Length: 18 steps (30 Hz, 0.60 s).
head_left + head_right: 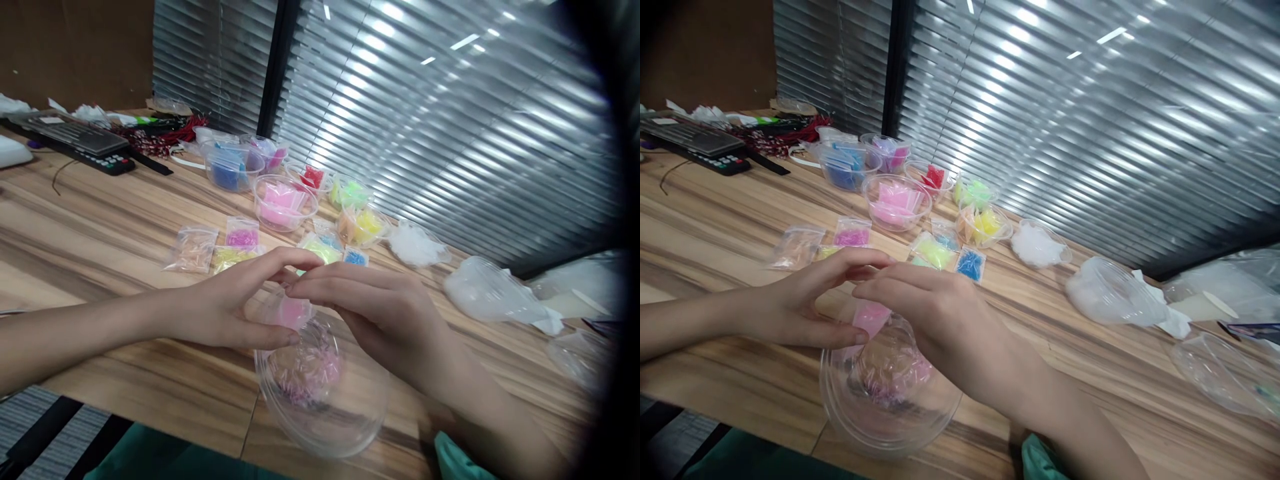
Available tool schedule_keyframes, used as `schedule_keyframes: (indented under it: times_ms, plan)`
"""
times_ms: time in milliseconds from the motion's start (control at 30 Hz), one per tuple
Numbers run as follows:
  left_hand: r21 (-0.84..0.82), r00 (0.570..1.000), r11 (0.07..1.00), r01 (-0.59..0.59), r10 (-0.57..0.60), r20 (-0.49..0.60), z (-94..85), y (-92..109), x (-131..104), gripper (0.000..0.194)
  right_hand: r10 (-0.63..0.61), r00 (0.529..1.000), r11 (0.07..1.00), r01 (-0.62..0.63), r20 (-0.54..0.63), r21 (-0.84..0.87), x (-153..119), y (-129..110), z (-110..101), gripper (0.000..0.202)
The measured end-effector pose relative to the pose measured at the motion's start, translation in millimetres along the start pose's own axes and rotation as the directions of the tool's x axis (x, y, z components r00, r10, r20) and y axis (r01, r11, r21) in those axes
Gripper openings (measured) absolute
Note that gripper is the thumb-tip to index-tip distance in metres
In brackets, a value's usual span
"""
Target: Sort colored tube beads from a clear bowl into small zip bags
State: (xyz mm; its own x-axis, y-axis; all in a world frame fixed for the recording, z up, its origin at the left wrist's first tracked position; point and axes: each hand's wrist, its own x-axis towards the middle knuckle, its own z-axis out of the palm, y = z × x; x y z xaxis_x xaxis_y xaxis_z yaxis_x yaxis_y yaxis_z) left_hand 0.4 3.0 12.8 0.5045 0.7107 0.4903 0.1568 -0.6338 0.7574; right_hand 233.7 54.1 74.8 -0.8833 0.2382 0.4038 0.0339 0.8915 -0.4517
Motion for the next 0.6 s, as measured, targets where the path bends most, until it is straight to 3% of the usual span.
schedule_keyframes:
  times_ms: [167,333,600]
  plan:
    - [0.012,1.0,1.0,-0.001,0.001,0.003,-0.5,-0.1,-1.2,0.079,-0.002,0.999,1.0,0.001,-0.046,-0.019,-1.1,-2.0,3.7,0.033]
    - [0.02,1.0,1.0,-0.004,0.004,-0.005,-1.2,1.2,-0.2,0.076,-0.052,0.995,0.999,0.05,-0.084,-0.021,1.0,2.5,8.8,0.016]
    - [0.033,1.0,0.999,-0.026,0.026,-0.006,-1.9,0.4,-0.5,0.08,-0.071,0.996,0.997,0.07,-0.061,-0.023,1.9,4.8,7.3,0.023]
